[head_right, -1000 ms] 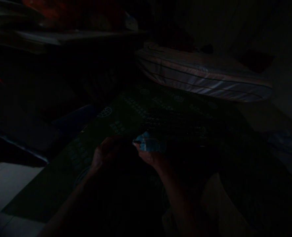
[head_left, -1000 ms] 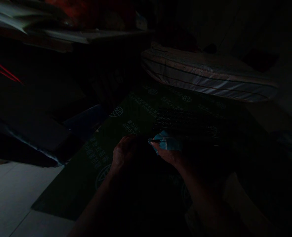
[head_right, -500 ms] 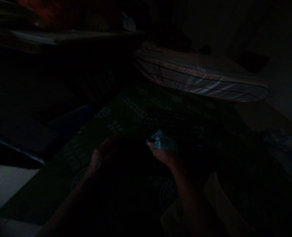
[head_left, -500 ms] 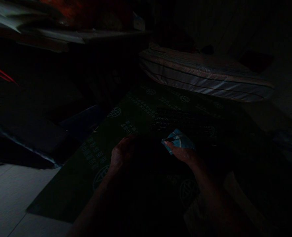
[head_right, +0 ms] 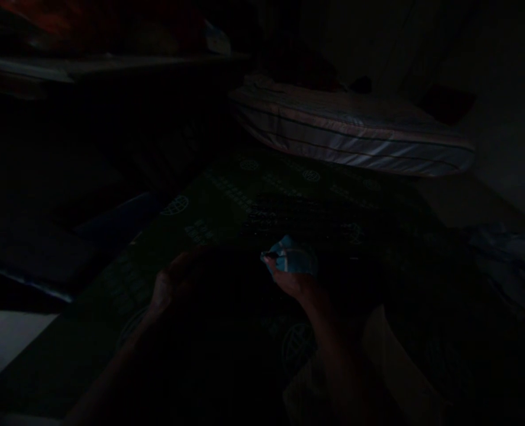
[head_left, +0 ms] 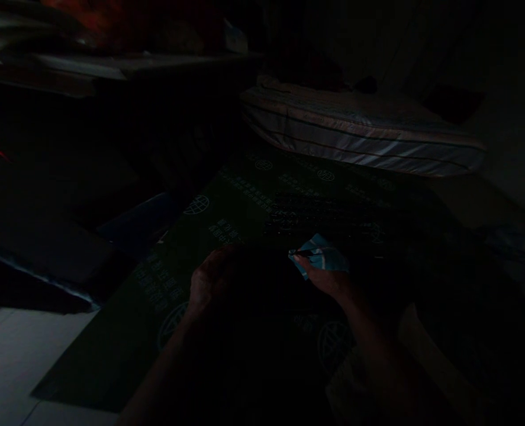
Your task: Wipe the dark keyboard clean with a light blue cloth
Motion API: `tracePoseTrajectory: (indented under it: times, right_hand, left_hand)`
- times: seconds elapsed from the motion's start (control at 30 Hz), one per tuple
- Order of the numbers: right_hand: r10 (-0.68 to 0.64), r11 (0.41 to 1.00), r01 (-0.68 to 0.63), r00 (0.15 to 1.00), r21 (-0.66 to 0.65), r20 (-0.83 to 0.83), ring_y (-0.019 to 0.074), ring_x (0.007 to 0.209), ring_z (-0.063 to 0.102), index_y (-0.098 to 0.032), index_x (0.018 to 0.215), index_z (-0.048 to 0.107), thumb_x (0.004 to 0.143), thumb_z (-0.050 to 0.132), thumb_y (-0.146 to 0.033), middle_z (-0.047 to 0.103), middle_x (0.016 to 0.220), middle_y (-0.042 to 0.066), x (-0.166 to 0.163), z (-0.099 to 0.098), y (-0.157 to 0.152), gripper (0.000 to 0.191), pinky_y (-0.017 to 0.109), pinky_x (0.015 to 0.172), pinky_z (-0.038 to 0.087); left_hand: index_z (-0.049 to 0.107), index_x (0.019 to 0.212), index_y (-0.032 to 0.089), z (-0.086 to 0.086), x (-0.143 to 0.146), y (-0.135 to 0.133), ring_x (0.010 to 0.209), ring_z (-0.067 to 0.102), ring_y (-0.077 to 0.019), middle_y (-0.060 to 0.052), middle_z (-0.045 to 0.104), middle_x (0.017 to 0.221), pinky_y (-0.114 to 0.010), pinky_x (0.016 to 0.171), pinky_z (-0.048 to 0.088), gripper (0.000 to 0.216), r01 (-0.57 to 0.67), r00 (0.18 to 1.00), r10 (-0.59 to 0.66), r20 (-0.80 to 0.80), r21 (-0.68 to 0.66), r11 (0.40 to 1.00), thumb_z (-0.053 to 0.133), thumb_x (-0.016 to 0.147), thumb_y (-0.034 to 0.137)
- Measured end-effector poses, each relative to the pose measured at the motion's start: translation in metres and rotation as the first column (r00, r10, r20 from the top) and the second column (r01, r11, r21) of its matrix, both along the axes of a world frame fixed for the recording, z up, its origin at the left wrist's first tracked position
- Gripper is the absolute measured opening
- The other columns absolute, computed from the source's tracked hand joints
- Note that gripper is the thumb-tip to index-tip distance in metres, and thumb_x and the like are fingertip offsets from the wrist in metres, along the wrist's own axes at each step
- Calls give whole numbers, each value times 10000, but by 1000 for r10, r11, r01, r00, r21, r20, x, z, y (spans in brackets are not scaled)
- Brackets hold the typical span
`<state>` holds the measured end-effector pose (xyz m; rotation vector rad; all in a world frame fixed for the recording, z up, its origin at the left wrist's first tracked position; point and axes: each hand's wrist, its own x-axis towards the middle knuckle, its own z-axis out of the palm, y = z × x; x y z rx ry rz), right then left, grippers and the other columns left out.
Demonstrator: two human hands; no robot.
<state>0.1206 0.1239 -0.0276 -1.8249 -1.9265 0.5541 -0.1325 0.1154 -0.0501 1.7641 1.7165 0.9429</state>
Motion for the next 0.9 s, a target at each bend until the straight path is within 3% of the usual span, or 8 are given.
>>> tracePoseTrajectory:
  times: [0.13, 0.3, 0.6, 0.8, 0.9]
  right_hand:
    - [-76, 997, 76, 997, -18, -18, 142, 603, 577, -230, 656, 611, 820, 556, -450, 652, 671, 3, 17, 2, -2, 280, 258, 571, 405]
    - [-49, 998, 47, 997, -28, -67, 156, 674, 618, -243, 679, 651, 820, 558, -450, 686, 737, 3, 25, 4, -6, 268, 274, 641, 446]
    - [-158, 985, 153, 985, -78, -71, 195, 768, 654, -240, 745, 687, 811, 559, -494, 715, 819, 27, 43, 0, -7, 292, 322, 724, 472]
    - [-45, 999, 47, 997, 28, -70, 178, 782, 644, -262, 756, 695, 837, 544, -471, 717, 823, -1, 38, -5, -7, 270, 304, 723, 460]
    - [-60, 998, 60, 997, 16, -39, 176, 752, 636, -260, 728, 687, 828, 549, -486, 706, 781, 0, 44, -7, -7, 283, 298, 704, 460]
  left_hand:
    - [622, 1131, 175, 5, 1, -1, 1111, 595, -281, -97, 632, 1210, -422, 994, 472, 451, 10, 1000, -9, 22, -20, 1000, 464, 795, 431]
    - [622, 1130, 200, 6, 0, -3, 1087, 604, -281, -81, 634, 1207, -415, 985, 479, 424, 9, 1000, -9, 24, -12, 1000, 474, 804, 427]
    - [638, 1118, 221, 3, -2, -1, 1041, 628, -276, -66, 654, 1177, -393, 944, 505, 423, -12, 1000, 12, 7, -10, 1000, 481, 805, 457]
    - [632, 1124, 236, 2, -3, -2, 1043, 625, -273, -58, 656, 1164, -393, 953, 501, 408, -19, 999, 19, 47, -9, 1000, 496, 808, 454]
    - [638, 1106, 230, -2, -4, -1, 1034, 628, -279, -61, 661, 1147, -393, 940, 509, 409, -31, 997, 31, 67, -10, 999, 509, 795, 462]
